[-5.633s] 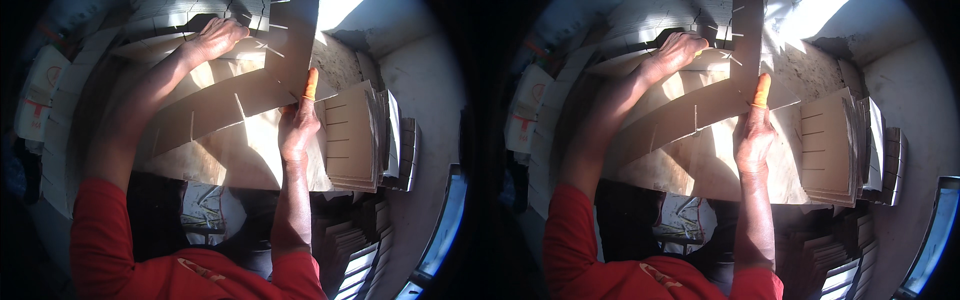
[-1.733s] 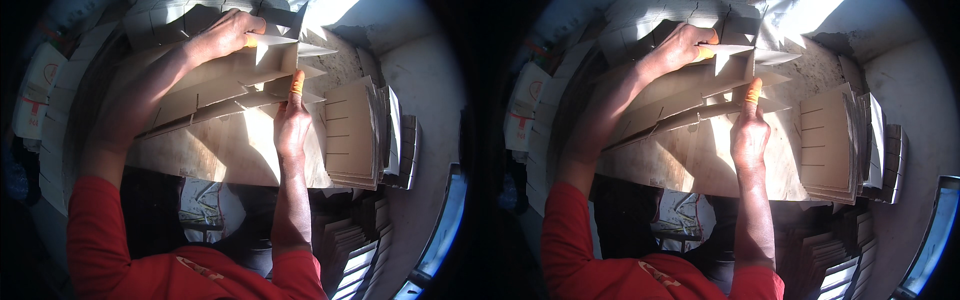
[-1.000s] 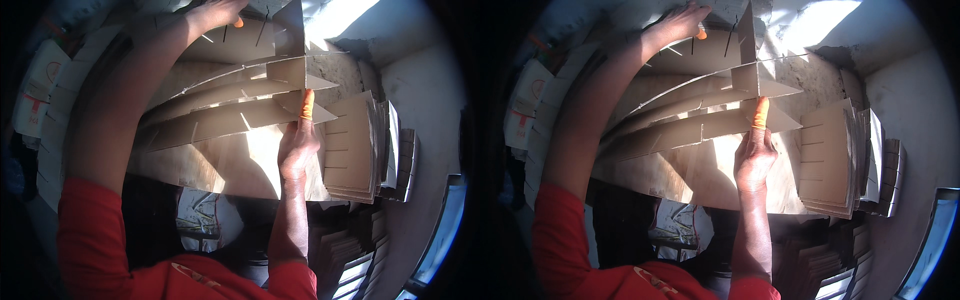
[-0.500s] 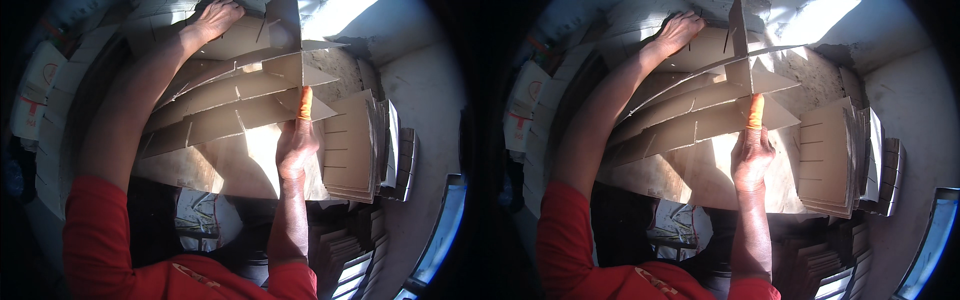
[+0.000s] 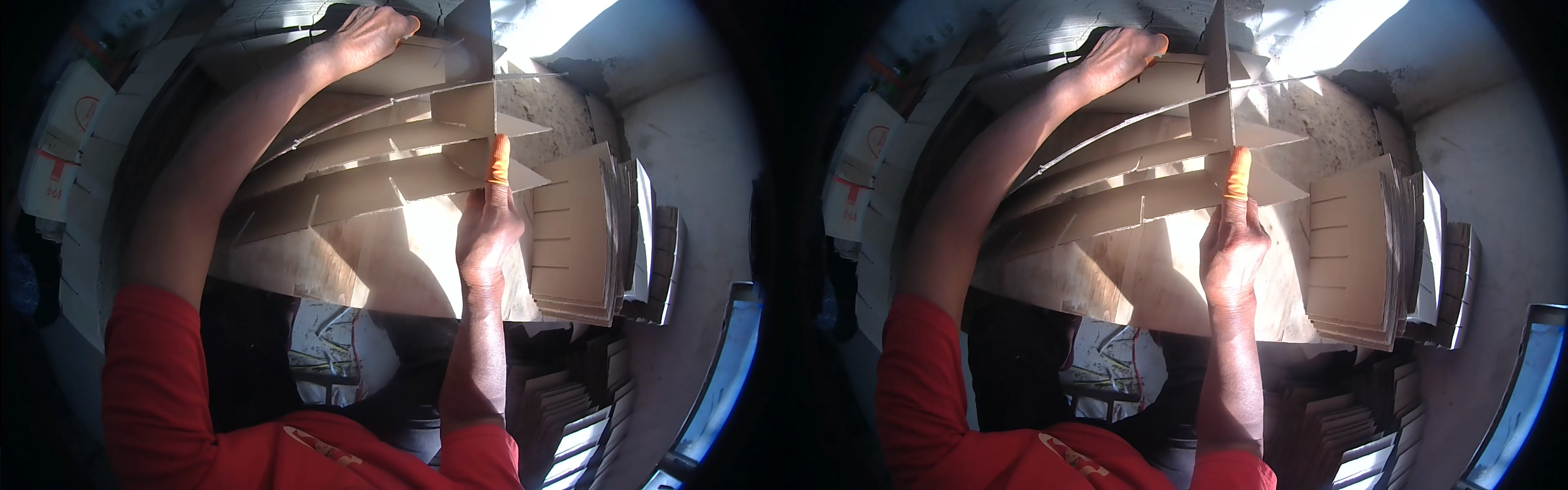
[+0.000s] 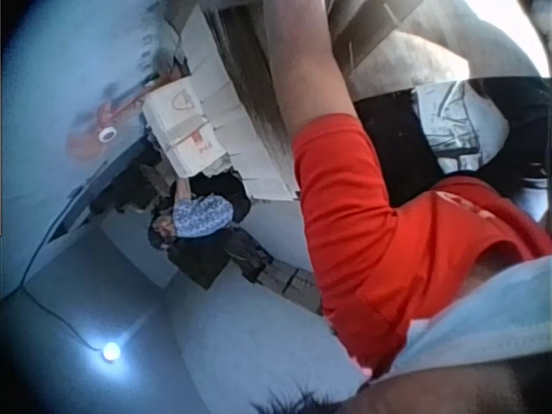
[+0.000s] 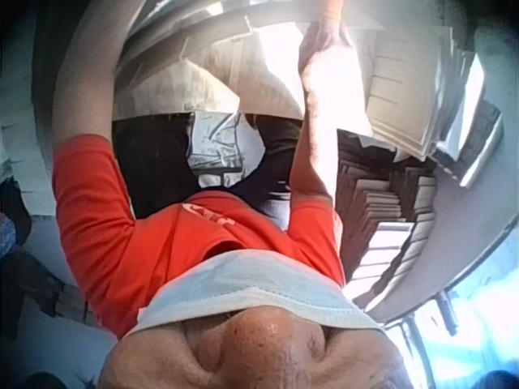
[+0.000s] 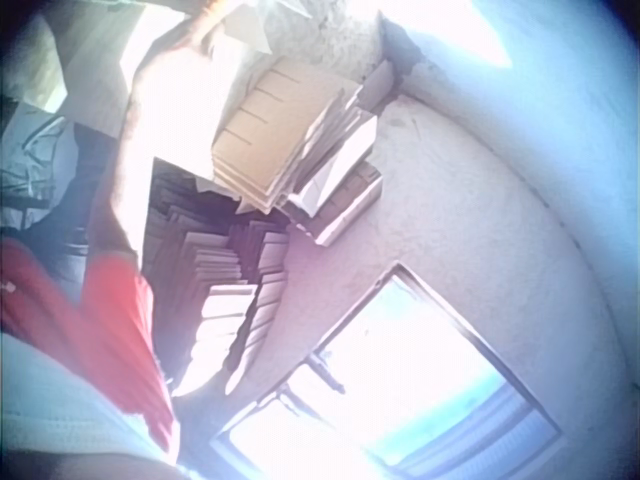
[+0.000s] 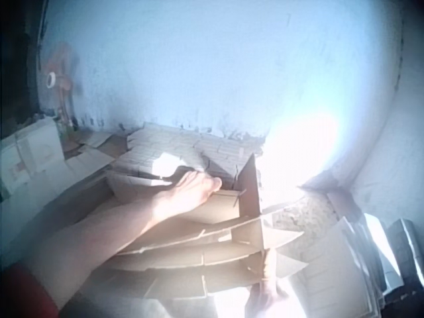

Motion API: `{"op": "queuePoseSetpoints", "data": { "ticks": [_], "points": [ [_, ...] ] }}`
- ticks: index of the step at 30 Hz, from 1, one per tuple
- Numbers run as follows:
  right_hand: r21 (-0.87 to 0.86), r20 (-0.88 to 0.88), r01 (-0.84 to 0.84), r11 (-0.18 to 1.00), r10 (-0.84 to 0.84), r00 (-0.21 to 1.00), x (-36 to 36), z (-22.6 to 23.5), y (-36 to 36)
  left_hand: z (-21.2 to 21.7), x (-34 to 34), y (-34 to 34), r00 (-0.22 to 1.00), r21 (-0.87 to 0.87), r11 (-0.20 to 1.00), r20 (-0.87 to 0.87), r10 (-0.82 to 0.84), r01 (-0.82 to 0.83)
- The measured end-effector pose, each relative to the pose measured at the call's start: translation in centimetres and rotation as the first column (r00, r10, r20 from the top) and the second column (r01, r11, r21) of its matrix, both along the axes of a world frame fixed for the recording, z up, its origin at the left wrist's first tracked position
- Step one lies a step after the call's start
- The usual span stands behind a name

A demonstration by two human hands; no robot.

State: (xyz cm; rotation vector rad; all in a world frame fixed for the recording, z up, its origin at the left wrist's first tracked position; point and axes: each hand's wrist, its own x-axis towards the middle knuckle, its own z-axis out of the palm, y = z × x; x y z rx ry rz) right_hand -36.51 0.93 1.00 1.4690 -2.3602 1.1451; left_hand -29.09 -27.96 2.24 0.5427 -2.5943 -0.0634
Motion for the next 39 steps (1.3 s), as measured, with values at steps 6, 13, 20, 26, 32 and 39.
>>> {"op": "queuePoseSetpoints", "data": {
  "ticks": [6, 13, 20, 26, 32, 39],
  "points": [
    [-0.064, 0.074, -0.024, 0.998, 0.029, 0.997, -0.3, -0.6, 0.2, -0.4, 0.0, 0.2, 0.994, -0.036, 0.999, -0.101, -0.036, 0.033],
    [0.084, -0.043, -0.011, 0.996, 0.015, 0.999, -0.5, 0.0, 0.5, 0.5, 0.1, 2.1, 0.983, 0.029, 0.991, -0.139, -0.124, 0.129],
    [0.147, 0.068, 0.083, 0.986, -0.093, 0.993, 0.7, 2.6, 1.5, 1.0, 0.7, 2.3, 0.978, 0.282, 0.951, -0.196, -0.076, 0.13],
    [0.402, -0.005, 0.056, 0.914, -0.059, 0.998, 0.7, 3.8, 2.4, 0.8, 0.5, 4.4, 0.921, 0.198, 0.922, -0.277, -0.274, 0.334],
    [0.449, -0.09, 0.024, 0.893, 0.019, 0.996, 0.3, 3.5, 3.5, -0.2, 1.4, 4.1, 0.943, 0.239, 0.912, -0.101, -0.317, 0.333],
    [0.543, -0.232, 0.143, 0.828, -0.016, 0.972, -0.5, 3.5, 6.1, 4.7, 7.3, 10.0, 0.978, 0.429, 0.903, 0.175, -0.116, 0.031]
  ]
}}
